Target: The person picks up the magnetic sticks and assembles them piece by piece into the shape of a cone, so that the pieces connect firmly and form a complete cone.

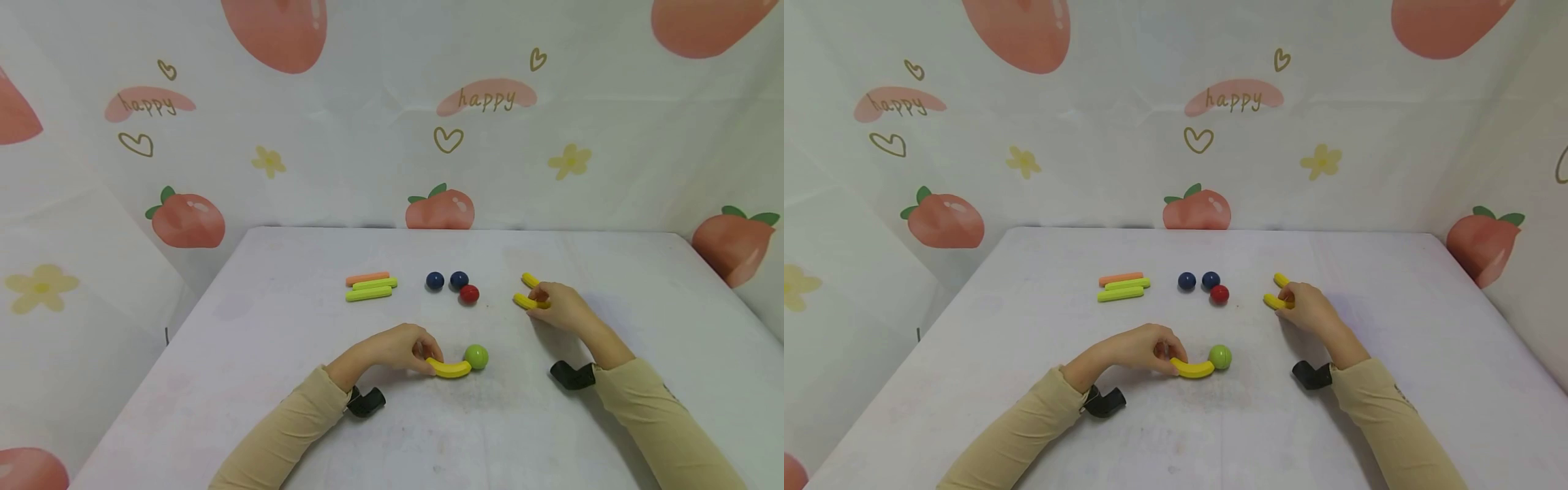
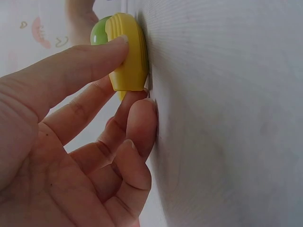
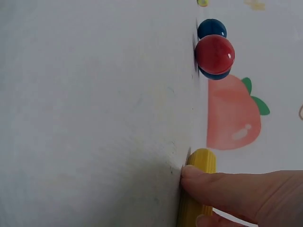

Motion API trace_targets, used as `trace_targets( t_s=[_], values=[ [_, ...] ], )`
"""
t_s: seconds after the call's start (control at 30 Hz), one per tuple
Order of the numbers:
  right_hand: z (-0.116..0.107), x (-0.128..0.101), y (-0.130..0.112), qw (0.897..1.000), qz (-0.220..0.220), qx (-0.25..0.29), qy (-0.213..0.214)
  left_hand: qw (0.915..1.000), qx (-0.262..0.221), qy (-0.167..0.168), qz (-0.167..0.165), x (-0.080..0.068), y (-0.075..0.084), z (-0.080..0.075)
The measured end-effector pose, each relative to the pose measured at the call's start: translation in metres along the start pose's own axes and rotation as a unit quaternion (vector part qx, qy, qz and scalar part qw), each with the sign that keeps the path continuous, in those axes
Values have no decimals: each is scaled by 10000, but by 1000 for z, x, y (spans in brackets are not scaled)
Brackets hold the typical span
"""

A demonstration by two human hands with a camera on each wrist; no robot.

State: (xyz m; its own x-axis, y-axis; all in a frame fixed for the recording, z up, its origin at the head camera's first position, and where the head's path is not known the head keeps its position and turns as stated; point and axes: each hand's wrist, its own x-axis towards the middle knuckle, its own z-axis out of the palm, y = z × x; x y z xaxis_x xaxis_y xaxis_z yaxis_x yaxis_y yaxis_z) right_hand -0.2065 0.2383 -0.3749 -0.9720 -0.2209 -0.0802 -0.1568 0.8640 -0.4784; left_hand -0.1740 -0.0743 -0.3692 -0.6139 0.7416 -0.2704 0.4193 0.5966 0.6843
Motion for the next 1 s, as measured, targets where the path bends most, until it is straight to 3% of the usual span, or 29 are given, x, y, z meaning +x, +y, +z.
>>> trace_targets(
  t_s=[0.17,0.33,0.37,0.43,0.83,1.0],
  values=[
    [2,-3,0,9999,-93,52,7,9999,59,33,139,3,-8,2],
    [2,-5,-2,9988,-254,416,-39,9997,100,-2,224,3,-8,1],
    [1,-5,-3,9981,-273,549,-98,9999,32,-39,120,-1,0,-2],
    [0,-5,-4,9962,-248,798,-262,10000,17,-27,74,0,-1,-1],
    [-2,-10,-12,9689,25,2200,-1129,9999,-109,4,-8,1,-2,0],
    [2,-10,-14,9592,19,2474,-1371,9999,-102,-3,25,0,-1,0]
  ],
)
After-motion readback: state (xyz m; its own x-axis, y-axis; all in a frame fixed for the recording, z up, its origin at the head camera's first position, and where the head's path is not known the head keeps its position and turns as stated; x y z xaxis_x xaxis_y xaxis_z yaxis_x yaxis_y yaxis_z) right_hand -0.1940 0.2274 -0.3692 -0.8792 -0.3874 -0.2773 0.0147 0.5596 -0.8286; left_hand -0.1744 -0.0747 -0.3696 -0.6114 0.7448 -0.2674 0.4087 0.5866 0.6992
